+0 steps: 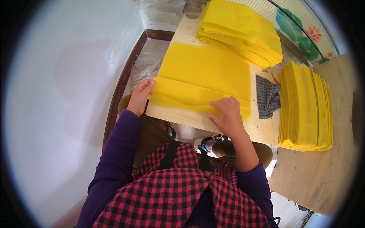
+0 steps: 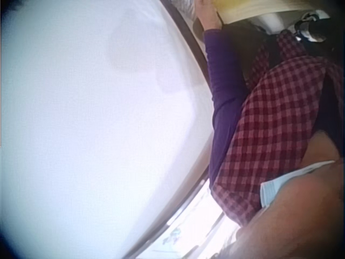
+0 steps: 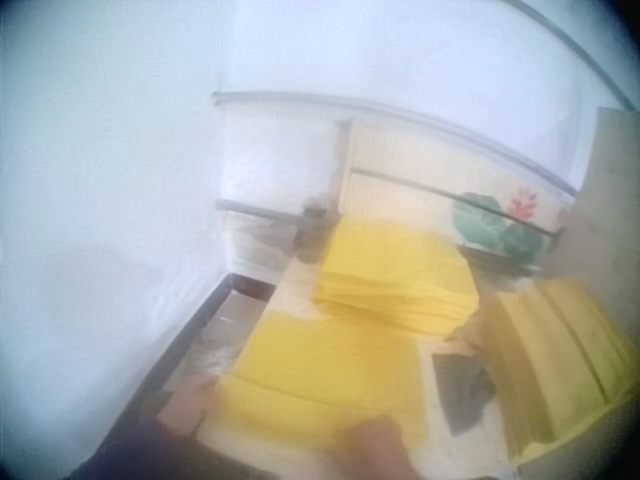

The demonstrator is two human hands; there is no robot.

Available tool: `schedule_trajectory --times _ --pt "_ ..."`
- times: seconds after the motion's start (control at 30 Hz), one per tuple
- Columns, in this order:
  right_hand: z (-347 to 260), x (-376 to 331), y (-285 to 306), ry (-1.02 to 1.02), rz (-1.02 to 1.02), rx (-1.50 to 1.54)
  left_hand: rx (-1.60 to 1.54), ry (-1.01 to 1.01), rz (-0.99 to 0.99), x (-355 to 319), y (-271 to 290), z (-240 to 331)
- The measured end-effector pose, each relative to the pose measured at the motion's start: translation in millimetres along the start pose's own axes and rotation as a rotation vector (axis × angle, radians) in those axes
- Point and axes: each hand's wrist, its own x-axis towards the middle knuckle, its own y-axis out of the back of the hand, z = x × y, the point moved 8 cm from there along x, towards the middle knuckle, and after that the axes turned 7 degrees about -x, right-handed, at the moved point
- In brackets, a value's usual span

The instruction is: The person folds yellow fabric sheets by hand on a wooden table, smoothing each fold and stacking the finished pieces. The person repeats this process for multiple sheets throughout the clip.

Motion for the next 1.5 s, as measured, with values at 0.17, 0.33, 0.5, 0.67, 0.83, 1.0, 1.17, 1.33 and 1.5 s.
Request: schedule_trajectory --times 0.17,0.33,0.5,0.67,0.83,1.0,1.17,1.33,1.5 --pt "-21.8 -22.7 2.9 0.081 -0.05 0.065 0.039 -0.024 -0.031 0.8 -0.8 0.3" --pt "-16.9 -36.1 3.4 -0.026 -0.057 0.148 0.008 0.014 -0.1 -0.7 -6.0 -1.1" --pt "-11.5 -33.4 16.3 -0.06 0.091 0.141 0.036 0.027 -0.106 -1.5 -7.1 -0.8" --pt "-13.9 -19.8 10.9 -0.038 0.144 0.097 0.05 0.031 -0.118 -1.1 -6.9 -1.8" --pt "-20.1 -12.3 -1.8 -0.003 0.089 0.052 0.046 0.019 -0.153 -2.1 -7.8 -1.3" --pt "-28.8 -7.5 -18.5 0.055 -0.05 0.086 0.038 0.002 -0.071 0.4 -0.6 -1.8" --pt "-42.3 -14.3 -26.2 0.158 -0.159 0.154 0.036 -0.03 -0.01 0.5 5.5 -1.5" --pt "-45.5 -24.8 -22.7 0.181 -0.126 0.139 0.02 -0.02 -0.004 2.5 7.3 -3.0" --pt "-37.1 -29.0 -25.3 0.087 -0.121 0.192 0.035 0.005 -0.069 1.1 2.9 -2.9"
